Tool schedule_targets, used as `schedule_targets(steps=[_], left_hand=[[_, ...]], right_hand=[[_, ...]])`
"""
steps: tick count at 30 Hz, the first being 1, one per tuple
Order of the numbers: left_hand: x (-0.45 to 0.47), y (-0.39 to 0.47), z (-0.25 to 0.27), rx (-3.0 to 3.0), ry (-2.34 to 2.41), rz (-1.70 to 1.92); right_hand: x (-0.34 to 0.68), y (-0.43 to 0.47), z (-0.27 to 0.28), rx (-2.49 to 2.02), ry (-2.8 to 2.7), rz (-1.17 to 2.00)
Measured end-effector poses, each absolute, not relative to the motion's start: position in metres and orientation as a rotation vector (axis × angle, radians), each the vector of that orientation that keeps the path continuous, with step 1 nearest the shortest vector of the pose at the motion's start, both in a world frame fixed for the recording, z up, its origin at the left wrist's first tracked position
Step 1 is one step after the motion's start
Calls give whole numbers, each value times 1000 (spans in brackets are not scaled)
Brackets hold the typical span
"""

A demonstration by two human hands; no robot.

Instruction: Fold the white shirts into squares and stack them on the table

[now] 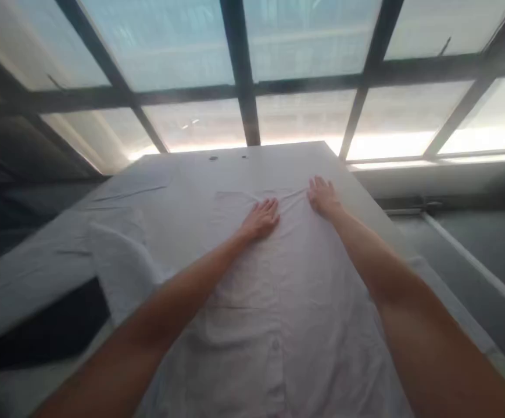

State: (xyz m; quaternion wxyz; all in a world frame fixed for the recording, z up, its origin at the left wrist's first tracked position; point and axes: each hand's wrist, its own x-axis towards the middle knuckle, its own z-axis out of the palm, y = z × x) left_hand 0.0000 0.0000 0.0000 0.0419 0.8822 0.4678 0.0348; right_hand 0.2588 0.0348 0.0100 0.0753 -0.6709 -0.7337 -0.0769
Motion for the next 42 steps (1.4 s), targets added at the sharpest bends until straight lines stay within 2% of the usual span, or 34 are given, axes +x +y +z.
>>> schedule_targets(steps=[6, 9, 22, 31, 36, 42], left_hand=[[1, -2, 0, 2727, 1435, 122], [-5, 5, 4, 2759, 1327, 50], [-31, 79, 14, 2614, 1519, -4], [-12, 29, 8, 2791, 1171, 53], [-39, 37, 7, 2718, 1316, -4], [-117, 80, 17, 2469, 1798, -23]], right_hand=[[171, -4, 7, -1729, -2352, -90], [151, -20, -1, -1745, -2322, -29], [147, -23, -3, -1833, -2260, 48], [146, -24, -1, -1813, -2267, 62], [147, -24, 1, -1853, -2277, 65], [147, -25, 3, -1864, -2275, 88]])
